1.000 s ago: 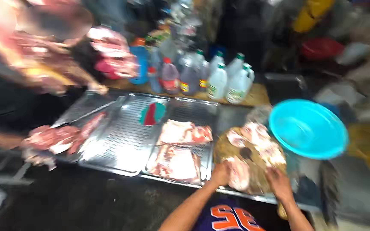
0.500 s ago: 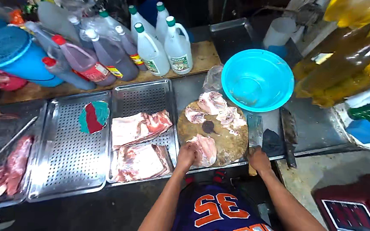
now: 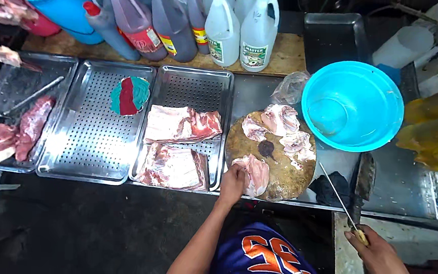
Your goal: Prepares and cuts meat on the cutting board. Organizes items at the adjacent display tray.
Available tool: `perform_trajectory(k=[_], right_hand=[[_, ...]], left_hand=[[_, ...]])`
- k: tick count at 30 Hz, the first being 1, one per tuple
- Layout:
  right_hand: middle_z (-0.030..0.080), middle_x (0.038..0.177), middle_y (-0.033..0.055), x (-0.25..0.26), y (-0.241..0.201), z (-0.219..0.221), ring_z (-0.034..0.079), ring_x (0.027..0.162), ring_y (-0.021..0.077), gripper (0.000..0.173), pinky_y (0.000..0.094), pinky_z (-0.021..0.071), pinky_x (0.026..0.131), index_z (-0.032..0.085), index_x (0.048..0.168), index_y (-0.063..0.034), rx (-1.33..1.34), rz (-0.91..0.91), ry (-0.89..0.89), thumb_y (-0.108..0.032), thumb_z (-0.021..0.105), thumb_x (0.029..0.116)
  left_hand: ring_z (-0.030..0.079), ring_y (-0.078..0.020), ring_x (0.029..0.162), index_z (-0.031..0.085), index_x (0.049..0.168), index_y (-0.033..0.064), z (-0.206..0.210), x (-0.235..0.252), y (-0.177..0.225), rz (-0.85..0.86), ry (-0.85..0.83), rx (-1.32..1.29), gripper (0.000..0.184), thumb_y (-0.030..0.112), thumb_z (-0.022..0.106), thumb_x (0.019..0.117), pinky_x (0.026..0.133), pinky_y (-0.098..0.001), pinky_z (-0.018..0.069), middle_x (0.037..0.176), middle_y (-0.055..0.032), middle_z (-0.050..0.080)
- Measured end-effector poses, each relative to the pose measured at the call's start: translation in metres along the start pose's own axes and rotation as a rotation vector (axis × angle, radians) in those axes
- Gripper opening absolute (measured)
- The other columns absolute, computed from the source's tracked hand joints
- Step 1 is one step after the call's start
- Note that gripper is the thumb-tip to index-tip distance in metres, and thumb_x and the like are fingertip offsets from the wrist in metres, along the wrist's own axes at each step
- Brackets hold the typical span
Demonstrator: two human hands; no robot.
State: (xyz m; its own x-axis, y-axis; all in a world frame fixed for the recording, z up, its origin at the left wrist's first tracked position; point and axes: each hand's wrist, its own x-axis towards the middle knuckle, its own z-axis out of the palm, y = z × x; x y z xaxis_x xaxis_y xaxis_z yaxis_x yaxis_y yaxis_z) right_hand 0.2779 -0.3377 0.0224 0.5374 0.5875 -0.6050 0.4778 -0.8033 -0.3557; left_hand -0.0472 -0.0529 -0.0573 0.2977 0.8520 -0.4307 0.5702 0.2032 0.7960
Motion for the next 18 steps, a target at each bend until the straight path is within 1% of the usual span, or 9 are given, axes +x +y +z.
perform_trajectory(k=[2,3,5,6,7,10,13,15,18], right_hand=[[0.065,0.078,0.0114,-0.003,-0.02,-0.004,0.062,0.063,0.0259,0.04,0.0522,0.0539,0.059,0.065,0.121,-0.0067,-0.015,-0.17,-0.039,-0.04,0.065,0.0982],[0.064,0.075,0.0088,0.002,-0.039,-0.002,0.062,0.061,0.0239,0.039,0.0507,0.0544,0.058,0.066,0.119,-0.0077,-0.049,-0.236,-0.048,-0.042,0.061,0.0994],[0.059,0.07,0.0055,0.017,-0.093,0.008,0.059,0.06,0.0228,0.043,0.0496,0.0517,0.056,0.065,0.11,-0.0091,-0.157,-0.333,-0.042,-0.049,0.052,0.1015],[0.058,0.069,0.0053,0.025,-0.123,0.014,0.059,0.06,0.0234,0.045,0.0498,0.0522,0.056,0.065,0.109,-0.0095,-0.221,-0.369,-0.044,-0.052,0.049,0.1025],[0.06,0.07,0.0059,0.032,-0.152,0.02,0.061,0.061,0.0242,0.048,0.0499,0.0538,0.058,0.065,0.111,-0.0093,-0.273,-0.4,-0.06,-0.054,0.047,0.1036],[0.065,0.082,0.0098,0.054,-0.216,0.035,0.067,0.075,0.0288,0.051,0.0519,0.0572,0.07,0.062,0.122,-0.0098,-0.401,-0.479,-0.168,-0.055,0.044,0.1062],[0.065,0.082,0.0085,0.069,-0.246,0.044,0.067,0.076,0.0283,0.053,0.0497,0.0572,0.07,0.06,0.125,-0.0116,-0.483,-0.574,-0.199,-0.058,0.041,0.1062],[0.064,0.079,0.0067,0.074,-0.251,0.05,0.066,0.073,0.0262,0.054,0.0471,0.0565,0.069,0.06,0.124,-0.0116,-0.489,-0.629,-0.199,-0.059,0.04,0.1061],[0.064,0.078,0.0068,0.078,-0.248,0.058,0.066,0.072,0.0265,0.055,0.0476,0.0565,0.068,0.061,0.122,-0.0115,-0.519,-0.65,-0.218,-0.059,0.039,0.1061]], left_hand=[[0.068,-0.0159,0.074,0.068,0.109,0.0065,0.002,0.0,-0.002,0.029,0.006,0.013,0.025,0.022,0.049,0.1048,0.072,-0.0392,0.0587,0.084,-0.0047,0.069],[0.068,-0.016,0.075,0.068,0.11,0.0062,0.002,0.0,-0.002,0.041,0.007,0.02,0.026,0.022,0.048,0.105,0.073,-0.0392,0.0587,0.084,-0.005,0.069],[0.067,-0.0165,0.074,0.067,0.109,0.0062,0.004,-0.002,-0.001,0.054,0.014,0.037,0.025,0.022,0.048,0.1049,0.072,-0.0395,0.0581,0.082,-0.005,0.068],[0.067,-0.0168,0.073,0.067,0.109,0.0064,0.004,-0.002,-0.001,0.057,0.017,0.046,0.025,0.023,0.048,0.1049,0.071,-0.04,0.0583,0.081,-0.0051,0.068],[0.068,-0.0171,0.073,0.067,0.109,0.0067,0.005,-0.003,0.0,0.057,0.019,0.056,0.026,0.023,0.047,0.1049,0.071,-0.0404,0.0583,0.08,-0.0053,0.068],[0.066,-0.0181,0.071,0.068,0.107,0.0073,0.008,-0.004,0.001,0.073,0.039,0.078,0.027,0.024,0.046,0.1049,0.07,-0.0407,0.0569,0.078,-0.0051,0.066],[0.067,-0.0186,0.073,0.068,0.106,0.0078,0.01,-0.003,0.003,0.085,0.048,0.094,0.028,0.024,0.046,0.105,0.072,-0.0409,0.0575,0.08,-0.0052,0.067],[0.069,-0.0193,0.076,0.069,0.107,0.0072,0.011,-0.003,0.004,0.089,0.049,0.095,0.028,0.025,0.047,0.105,0.075,-0.0414,0.0584,0.082,-0.0064,0.069],[0.068,-0.0195,0.075,0.068,0.104,0.0071,0.014,-0.004,0.001,0.111,0.057,0.09,0.027,0.024,0.046,0.1042,0.073,-0.0415,0.058,0.08,-0.006,0.068]])
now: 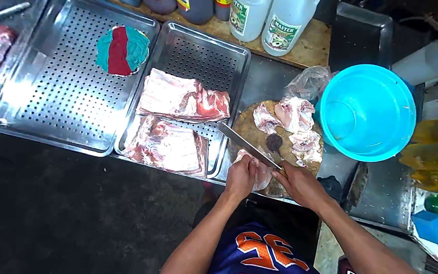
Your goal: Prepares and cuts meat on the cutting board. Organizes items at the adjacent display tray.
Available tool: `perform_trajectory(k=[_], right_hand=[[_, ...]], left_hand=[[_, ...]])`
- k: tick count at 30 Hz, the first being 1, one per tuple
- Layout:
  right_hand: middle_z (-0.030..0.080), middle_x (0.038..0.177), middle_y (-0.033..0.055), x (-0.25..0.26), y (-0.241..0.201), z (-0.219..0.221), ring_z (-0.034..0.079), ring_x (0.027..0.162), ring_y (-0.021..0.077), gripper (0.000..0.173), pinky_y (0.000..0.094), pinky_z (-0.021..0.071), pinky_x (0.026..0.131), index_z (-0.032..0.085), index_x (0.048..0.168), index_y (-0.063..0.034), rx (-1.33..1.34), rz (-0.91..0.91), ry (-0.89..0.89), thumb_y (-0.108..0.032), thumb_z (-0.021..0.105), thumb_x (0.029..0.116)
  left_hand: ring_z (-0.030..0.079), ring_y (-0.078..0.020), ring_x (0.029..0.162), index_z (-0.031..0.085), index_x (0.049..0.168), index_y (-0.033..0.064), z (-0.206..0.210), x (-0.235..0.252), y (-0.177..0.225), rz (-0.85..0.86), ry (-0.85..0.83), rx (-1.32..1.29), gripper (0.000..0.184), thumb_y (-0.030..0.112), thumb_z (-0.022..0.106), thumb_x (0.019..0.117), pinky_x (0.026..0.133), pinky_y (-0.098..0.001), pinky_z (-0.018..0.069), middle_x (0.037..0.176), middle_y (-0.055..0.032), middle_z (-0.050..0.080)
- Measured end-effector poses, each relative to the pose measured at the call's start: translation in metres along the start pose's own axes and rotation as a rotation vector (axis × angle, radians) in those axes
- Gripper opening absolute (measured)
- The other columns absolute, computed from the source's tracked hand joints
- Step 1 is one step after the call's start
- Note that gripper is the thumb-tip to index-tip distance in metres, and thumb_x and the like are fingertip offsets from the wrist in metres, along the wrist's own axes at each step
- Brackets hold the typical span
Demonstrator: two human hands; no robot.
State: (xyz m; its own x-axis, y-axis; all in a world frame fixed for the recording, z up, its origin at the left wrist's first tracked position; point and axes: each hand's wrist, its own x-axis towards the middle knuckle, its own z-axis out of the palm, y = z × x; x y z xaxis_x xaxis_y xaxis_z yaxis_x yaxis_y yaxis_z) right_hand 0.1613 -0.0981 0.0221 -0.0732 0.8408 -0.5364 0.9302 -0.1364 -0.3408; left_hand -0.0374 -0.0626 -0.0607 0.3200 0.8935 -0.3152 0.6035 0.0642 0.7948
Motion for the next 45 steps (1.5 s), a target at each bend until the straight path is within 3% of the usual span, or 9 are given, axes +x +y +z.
perform_trajectory(k=[7,14,19,24,29,33,38,42,45], right_hand=[[0.064,0.077,0.0064,-0.015,0.014,0.015,0.066,0.071,0.0259,0.055,0.0472,0.0568,0.067,0.061,0.124,-0.0125,-0.004,0.027,0.011,-0.059,0.039,0.106],[0.067,0.076,0.0075,-0.08,0.049,0.042,0.069,0.07,0.0266,0.053,0.0488,0.0589,0.067,0.064,0.12,-0.0104,0.017,0.158,0.026,-0.057,0.042,0.1056],[0.054,0.063,-0.002,-0.102,0.057,0.045,0.055,0.056,0.0128,0.053,0.0358,0.0503,0.053,0.064,0.106,-0.013,0.186,0.139,0.157,-0.061,0.042,0.1033],[0.051,0.063,-0.0055,-0.088,0.04,0.034,0.053,0.055,0.0081,0.048,0.0306,0.0482,0.052,0.062,0.104,-0.0147,0.346,0.122,0.248,-0.059,0.044,0.1037],[0.053,0.065,-0.0036,-0.082,0.042,0.049,0.053,0.057,0.0109,0.047,0.033,0.0486,0.055,0.063,0.108,-0.0147,0.353,0.138,0.171,-0.058,0.045,0.1044],[0.053,0.065,-0.0034,-0.093,0.059,0.063,0.055,0.056,0.0117,0.048,0.0349,0.0496,0.055,0.062,0.103,-0.0152,0.409,0.193,0.165,-0.059,0.044,0.1038],[0.055,0.067,-0.0005,-0.118,0.076,0.075,0.057,0.058,0.0153,0.047,0.0401,0.0521,0.057,0.063,0.103,-0.0133,0.506,0.315,0.2,-0.057,0.046,0.1034],[0.055,0.066,-0.0018,-0.136,0.075,0.096,0.057,0.056,0.0142,0.048,0.0388,0.0523,0.055,0.064,0.104,-0.0148,0.634,0.383,0.261,-0.06,0.046,0.1025],[0.056,0.066,-0.0015,-0.148,0.074,0.114,0.057,0.055,0.0142,0.046,0.0389,0.0527,0.054,0.064,0.102,-0.0153,0.719,0.432,0.321,-0.058,0.049,0.1026]], left_hand=[[0.065,-0.0181,0.07,0.067,0.1,0.0079,0.0,0.002,0.001,-0.006,0.004,-0.006,0.025,0.023,0.046,0.1032,0.068,-0.0402,0.0555,0.074,-0.0042,0.064],[0.06,-0.014,0.065,0.067,0.096,0.0082,-0.005,0.001,-0.01,-0.081,0.028,-0.14,0.021,0.02,0.05,0.1012,0.065,-0.0359,0.0525,0.072,-0.0012,0.06],[0.066,-0.0104,0.073,0.072,0.106,0.0076,-0.004,-0.006,-0.033,0.139,-0.015,-0.195,0.025,0.022,0.05,0.105,0.072,-0.0329,0.0575,0.082,-0.0019,0.069],[0.071,-0.0145,0.095,0.073,0.112,0.006,-0.006,-0.017,-0.039,0.297,-0.035,0.019,0.028,0.02,0.049,0.1049,0.091,-0.0368,0.0589,0.105,-0.0071,0.074],[0.068,-0.0171,0.08,0.071,0.109,0.0076,-0.022,-0.008,-0.016,0.137,-0.173,0.127,0.029,0.025,0.048,0.1042,0.079,-0.0398,0.058,0.088,-0.0055,0.07],[0.071,-0.0332,0.097,0.07,0.11,0.0079,-0.039,0.016,0.016,0.112,-0.296,0.526,0.034,0.031,0.045,0.1058,0.085,-0.0569,0.0566,0.1,-0.0139,0.072],[0.07,-0.0385,0.097,0.07,0.106,0.0096,-0.048,0.038,0.041,0.091,-0.403,0.828,0.032,0.033,0.048,0.1047,0.078,-0.0609,0.0556,0.099,-0.0161,0.072],[0.072,-0.0378,0.089,0.065,0.12,0.0084,-0.045,0.034,0.036,0.101,-0.122,0.678,0.032,0.033,0.057,0.1022,0.076,-0.0602,0.0584,0.107,-0.0171,0.071],[0.071,-0.0309,0.086,0.07,0.116,0.0079,-0.033,0.011,0.029,0.105,0.003,0.555,0.03,0.032,0.06,0.0999,0.077,-0.0544,0.059,0.105,-0.0138,0.071]])
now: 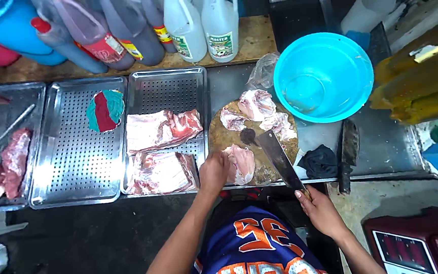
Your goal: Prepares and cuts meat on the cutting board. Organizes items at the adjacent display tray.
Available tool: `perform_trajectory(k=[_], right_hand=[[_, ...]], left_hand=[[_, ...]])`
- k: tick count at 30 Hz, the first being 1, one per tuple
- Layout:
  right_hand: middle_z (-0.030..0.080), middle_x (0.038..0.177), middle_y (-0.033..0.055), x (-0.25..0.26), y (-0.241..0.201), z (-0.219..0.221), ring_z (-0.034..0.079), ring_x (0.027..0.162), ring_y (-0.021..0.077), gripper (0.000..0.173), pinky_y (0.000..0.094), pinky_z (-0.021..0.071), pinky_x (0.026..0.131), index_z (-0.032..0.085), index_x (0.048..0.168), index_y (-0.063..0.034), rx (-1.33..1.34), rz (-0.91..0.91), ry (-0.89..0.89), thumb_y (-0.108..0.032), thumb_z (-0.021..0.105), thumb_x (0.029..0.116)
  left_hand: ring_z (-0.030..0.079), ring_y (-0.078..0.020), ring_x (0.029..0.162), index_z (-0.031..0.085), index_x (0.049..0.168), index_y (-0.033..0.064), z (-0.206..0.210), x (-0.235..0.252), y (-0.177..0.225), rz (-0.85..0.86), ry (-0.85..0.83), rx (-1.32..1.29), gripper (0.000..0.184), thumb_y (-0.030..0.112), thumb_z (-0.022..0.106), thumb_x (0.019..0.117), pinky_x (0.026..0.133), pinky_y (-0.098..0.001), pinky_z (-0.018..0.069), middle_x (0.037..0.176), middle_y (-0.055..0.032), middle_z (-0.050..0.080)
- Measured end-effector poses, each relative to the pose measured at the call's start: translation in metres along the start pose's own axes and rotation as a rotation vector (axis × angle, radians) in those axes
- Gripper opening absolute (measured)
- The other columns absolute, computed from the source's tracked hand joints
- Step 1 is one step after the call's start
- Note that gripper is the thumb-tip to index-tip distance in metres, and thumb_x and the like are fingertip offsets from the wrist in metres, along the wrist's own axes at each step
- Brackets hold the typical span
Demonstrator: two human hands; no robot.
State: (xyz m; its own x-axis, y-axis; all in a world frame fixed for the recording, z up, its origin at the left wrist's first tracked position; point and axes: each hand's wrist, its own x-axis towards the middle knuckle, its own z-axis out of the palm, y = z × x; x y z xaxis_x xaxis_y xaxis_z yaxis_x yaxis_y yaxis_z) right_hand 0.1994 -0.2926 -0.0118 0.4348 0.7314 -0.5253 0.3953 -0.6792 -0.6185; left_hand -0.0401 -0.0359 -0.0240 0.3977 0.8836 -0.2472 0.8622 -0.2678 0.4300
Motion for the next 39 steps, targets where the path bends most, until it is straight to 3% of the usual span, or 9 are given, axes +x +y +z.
perform_trajectory(k=[2,4,8,13,16,20,25,31,39], right_hand=[[0.056,0.065,-0.0012,-0.007,0.013,0.005,0.057,0.054,0.0145,0.044,0.0382,0.0525,0.053,0.064,0.102,-0.0147,0.063,0.029,0.036,-0.057,0.049,0.1028],[0.056,0.065,-0.0006,-0.01,0.024,0.008,0.056,0.053,0.0148,0.044,0.0378,0.052,0.052,0.063,0.101,-0.0142,0.117,0.058,0.056,-0.056,0.049,0.1031],[0.056,0.065,-0.0005,-0.014,0.036,0.011,0.057,0.054,0.0146,0.044,0.0375,0.0521,0.051,0.063,0.099,-0.0142,0.163,0.079,0.076,-0.056,0.048,0.1038],[0.057,0.067,-0.001,-0.005,0.035,0.009,0.059,0.057,0.0145,0.045,0.0381,0.0533,0.054,0.062,0.099,-0.0151,0.171,0.082,0.024,-0.058,0.047,0.1041],[0.056,0.068,-0.0004,0.003,0.033,0.01,0.058,0.057,0.0146,0.045,0.038,0.0534,0.055,0.062,0.1,-0.0144,0.202,0.071,-0.025,-0.056,0.047,0.1045],[0.057,0.069,-0.0007,0.005,0.032,0.008,0.059,0.057,0.0142,0.044,0.0376,0.0537,0.055,0.062,0.1,-0.0149,0.185,0.05,-0.074,-0.057,0.048,0.1042],[0.058,0.07,-0.0001,0.0,0.029,0.0,0.06,0.061,0.0153,0.043,0.0401,0.0539,0.06,0.063,0.103,-0.0141,0.068,-0.021,-0.075,-0.054,0.048,0.1047],[0.057,0.071,0.002,0.016,-0.012,-0.025,0.059,0.064,0.0188,0.048,0.0443,0.0517,0.063,0.063,0.108,-0.0134,-0.192,-0.214,-0.124,-0.057,0.044,0.1051],[0.06,0.076,0.0058,0.051,-0.082,-0.015,0.064,0.072,0.024,0.048,0.0463,0.0547,0.068,0.061,0.11,-0.0116,-0.446,-0.301,-0.223,-0.055,0.042,0.1067]], left_hand=[[0.071,-0.0301,0.102,0.069,0.127,0.0063,0.013,-0.014,0.007,-0.043,-0.065,-0.029,0.04,0.034,0.061,0.0991,0.09,-0.0517,0.0584,0.121,-0.0161,0.069],[0.068,-0.0301,0.108,0.067,0.133,0.0048,0.032,-0.014,0.009,-0.025,0.007,-0.053,0.045,0.034,0.064,0.0988,0.095,-0.0487,0.0577,0.128,-0.0183,0.064],[0.069,-0.0252,0.104,0.074,0.12,0.0071,0.052,0.003,0.007,0.078,0.183,-0.119,0.031,0.027,0.065,0.0992,0.092,-0.0447,0.0585,0.116,-0.0141,0.069],[0.069,-0.0223,0.094,0.076,0.111,0.0069,0.05,0.01,0.017,0.011,0.141,-0.156,0.025,0.024,0.069,0.0951,0.086,-0.0443,0.0589,0.109,-0.0114,0.07],[0.069,-0.0233,0.093,0.076,0.107,0.0068,0.056,0.01,0.021,-0.025,0.19,-0.127,0.023,0.024,0.068,0.0947,0.086,-0.0462,0.0585,0.107,-0.0107,0.07],[0.068,-0.0292,0.089,0.074,0.093,0.0052,0.065,0.013,0.028,-0.094,0.255,-0.014,0.023,0.028,0.069,0.0937,0.081,-0.0517,0.0569,0.095,-0.0123,0.07],[0.068,-0.0322,0.093,0.074,0.098,0.0048,0.058,0.012,0.028,-0.117,0.181,-0.023,0.025,0.029,0.069,0.0928,0.083,-0.054,0.0575,0.102,-0.0149,0.069],[0.07,-0.0263,0.104,0.076,0.108,0.005,0.065,0.003,0.015,0.008,0.263,-0.177,0.023,0.023,0.069,0.0952,0.094,-0.0488,0.0567,0.111,-0.0128,0.072],[0.069,-0.0235,0.095,0.077,0.101,0.0076,0.062,0.01,0.006,-0.027,0.234,-0.26,0.022,0.027,0.067,0.0974,0.09,-0.0482,0.0575,0.102,-0.0091,0.072]])
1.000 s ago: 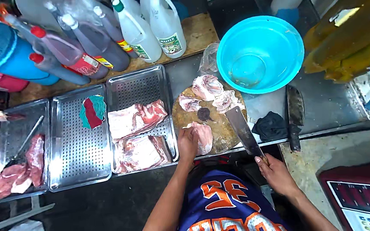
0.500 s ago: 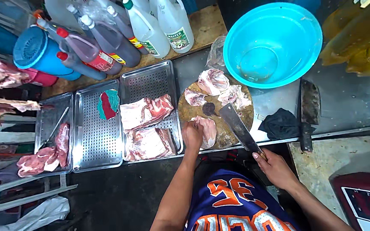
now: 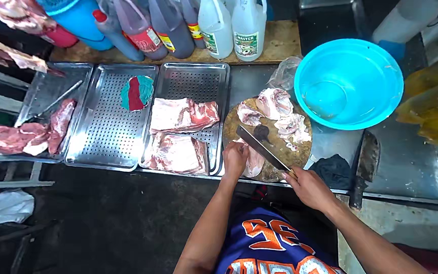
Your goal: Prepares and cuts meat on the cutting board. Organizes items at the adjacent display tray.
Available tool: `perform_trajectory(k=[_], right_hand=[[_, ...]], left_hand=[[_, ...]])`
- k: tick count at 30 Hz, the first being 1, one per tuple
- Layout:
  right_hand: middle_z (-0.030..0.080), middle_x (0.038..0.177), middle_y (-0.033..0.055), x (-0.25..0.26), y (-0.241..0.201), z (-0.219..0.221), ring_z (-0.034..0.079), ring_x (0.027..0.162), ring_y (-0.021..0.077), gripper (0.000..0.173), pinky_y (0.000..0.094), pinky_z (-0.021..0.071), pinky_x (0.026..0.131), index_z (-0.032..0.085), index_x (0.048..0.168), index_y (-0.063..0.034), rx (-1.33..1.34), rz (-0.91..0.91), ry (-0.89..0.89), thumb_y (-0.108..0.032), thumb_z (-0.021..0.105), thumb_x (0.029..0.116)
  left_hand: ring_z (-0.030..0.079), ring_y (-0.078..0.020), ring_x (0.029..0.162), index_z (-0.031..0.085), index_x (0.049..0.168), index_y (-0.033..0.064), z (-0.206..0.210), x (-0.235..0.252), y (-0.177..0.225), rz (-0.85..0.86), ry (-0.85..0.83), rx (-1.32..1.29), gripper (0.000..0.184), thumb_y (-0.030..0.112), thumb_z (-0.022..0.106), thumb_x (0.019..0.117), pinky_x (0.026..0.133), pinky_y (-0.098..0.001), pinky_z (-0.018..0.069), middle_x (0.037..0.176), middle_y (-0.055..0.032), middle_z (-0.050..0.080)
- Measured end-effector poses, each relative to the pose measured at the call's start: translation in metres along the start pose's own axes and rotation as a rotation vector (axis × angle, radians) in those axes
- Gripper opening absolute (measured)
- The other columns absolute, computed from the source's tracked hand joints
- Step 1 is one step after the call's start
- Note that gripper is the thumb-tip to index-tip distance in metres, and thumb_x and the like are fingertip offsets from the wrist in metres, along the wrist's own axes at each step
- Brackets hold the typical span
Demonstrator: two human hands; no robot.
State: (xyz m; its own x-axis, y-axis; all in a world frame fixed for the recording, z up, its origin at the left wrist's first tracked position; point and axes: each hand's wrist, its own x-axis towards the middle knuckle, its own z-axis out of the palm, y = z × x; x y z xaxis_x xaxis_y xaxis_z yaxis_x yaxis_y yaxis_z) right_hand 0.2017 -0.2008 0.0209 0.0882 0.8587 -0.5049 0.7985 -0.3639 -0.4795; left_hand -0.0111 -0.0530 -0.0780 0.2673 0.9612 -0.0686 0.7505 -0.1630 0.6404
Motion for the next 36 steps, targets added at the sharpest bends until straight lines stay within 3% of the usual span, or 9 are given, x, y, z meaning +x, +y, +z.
perform_trajectory(k=[7,13,20,28,36], right_hand=[[0.068,0.089,0.0099,0.02,-0.01,-0.007,0.07,0.086,0.0298,0.052,0.0515,0.0573,0.077,0.062,0.122,-0.0127,-0.178,0.0,-0.034,-0.057,0.039,0.1065],[0.068,0.089,0.0109,0.027,-0.022,-0.018,0.07,0.087,0.0301,0.051,0.0505,0.0571,0.078,0.06,0.123,-0.0115,-0.253,0.012,-0.062,-0.055,0.039,0.1074],[0.067,0.087,0.0101,0.027,-0.015,-0.022,0.07,0.084,0.0297,0.052,0.0513,0.0575,0.076,0.062,0.12,-0.0117,-0.288,-0.014,-0.084,-0.057,0.04,0.1064],[0.062,0.076,0.007,0.017,0.004,-0.057,0.065,0.071,0.0251,0.048,0.0482,0.0547,0.067,0.063,0.11,-0.0111,-0.31,-0.05,-0.157,-0.055,0.045,0.1059],[0.056,0.076,0.0064,0.027,-0.021,-0.059,0.06,0.07,0.0235,0.047,0.0458,0.052,0.066,0.059,0.101,-0.0108,-0.291,0.015,-0.256,-0.055,0.043,0.1067]], left_hand=[[0.069,-0.0212,0.099,0.078,0.101,0.0104,-0.003,0.0,-0.005,0.014,-0.012,-0.039,0.018,0.024,0.067,0.0954,0.092,-0.0452,0.0569,0.104,-0.0064,0.073],[0.068,-0.0232,0.101,0.077,0.1,0.0085,0.0,-0.001,-0.008,0.03,0.022,-0.071,0.017,0.021,0.067,0.0945,0.094,-0.0467,0.0553,0.103,-0.0074,0.072],[0.068,-0.0237,0.099,0.075,0.096,0.0078,-0.002,0.0,-0.01,0.011,0.033,-0.044,0.016,0.021,0.068,0.0932,0.091,-0.0438,0.0571,0.099,-0.0088,0.07],[0.064,-0.0304,0.104,0.074,0.096,0.0094,-0.005,-0.001,-0.006,0.016,-0.069,0.056,0.021,0.03,0.068,0.0915,0.094,-0.0499,0.0526,0.105,-0.0106,0.067],[0.066,-0.0304,0.1,0.074,0.09,0.0067,0.0,-0.001,-0.01,0.079,-0.032,0.088,0.022,0.028,0.069,0.0902,0.09,-0.0478,0.0547,0.099,-0.011,0.067]])
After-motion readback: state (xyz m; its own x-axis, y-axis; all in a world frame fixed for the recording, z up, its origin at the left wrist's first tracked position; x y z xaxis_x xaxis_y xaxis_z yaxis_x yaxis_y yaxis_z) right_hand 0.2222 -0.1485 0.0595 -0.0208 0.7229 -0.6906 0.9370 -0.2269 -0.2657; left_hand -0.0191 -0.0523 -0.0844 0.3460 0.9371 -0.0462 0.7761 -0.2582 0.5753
